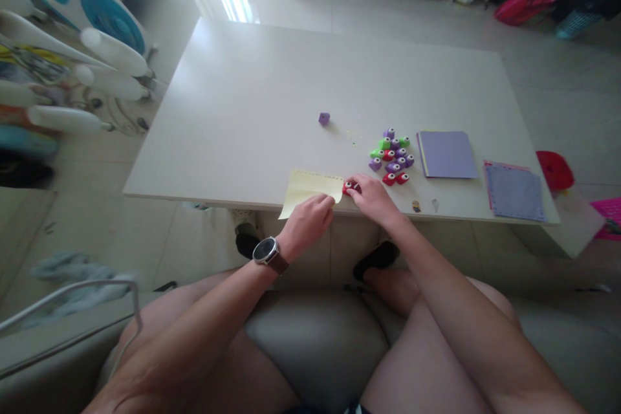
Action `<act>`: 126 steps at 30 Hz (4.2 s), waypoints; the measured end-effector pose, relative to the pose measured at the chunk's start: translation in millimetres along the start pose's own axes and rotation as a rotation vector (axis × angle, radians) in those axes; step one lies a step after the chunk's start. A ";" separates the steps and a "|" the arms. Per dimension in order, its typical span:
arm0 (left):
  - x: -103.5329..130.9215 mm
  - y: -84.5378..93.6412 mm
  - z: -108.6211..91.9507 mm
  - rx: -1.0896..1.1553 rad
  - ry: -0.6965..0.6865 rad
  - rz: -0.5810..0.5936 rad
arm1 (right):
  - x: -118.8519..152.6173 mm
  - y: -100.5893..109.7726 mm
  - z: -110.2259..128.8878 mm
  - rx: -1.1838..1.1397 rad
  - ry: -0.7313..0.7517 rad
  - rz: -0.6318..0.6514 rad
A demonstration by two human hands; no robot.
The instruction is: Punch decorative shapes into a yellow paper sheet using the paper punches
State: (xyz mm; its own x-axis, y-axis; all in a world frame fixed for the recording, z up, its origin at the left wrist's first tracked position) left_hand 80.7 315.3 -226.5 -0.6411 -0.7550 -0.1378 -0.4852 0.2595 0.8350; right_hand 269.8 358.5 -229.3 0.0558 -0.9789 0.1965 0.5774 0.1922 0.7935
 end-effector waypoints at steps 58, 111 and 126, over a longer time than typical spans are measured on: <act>0.0 -9.5 10.4 -0.060 0.012 0.125 | 6.0 -8.7 5.7 0.050 0.108 -0.119; -5.8 -4.7 8.6 -0.114 -0.051 0.091 | 16.1 -13.6 20.0 0.417 0.169 -0.105; -14.1 -5.8 10.5 -0.089 0.007 0.035 | 25.8 -16.1 27.6 0.530 0.158 -0.017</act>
State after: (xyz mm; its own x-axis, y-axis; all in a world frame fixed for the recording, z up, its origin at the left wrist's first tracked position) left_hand 86.3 330.8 -235.1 -0.6522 -0.7508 -0.1046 -0.4080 0.2313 0.8832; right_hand 239.5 332.1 -221.2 0.1949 -0.9729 0.1248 0.0926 0.1449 0.9851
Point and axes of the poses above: each hand's wrist, its own x-axis away from the middle knuckle, its own y-axis out of the back of the hand, z = x × y, the point moved 3 cm from there along -x, towards the middle knuckle, and after that the axes turned 10 degrees about -y, right-handed, at the moved point
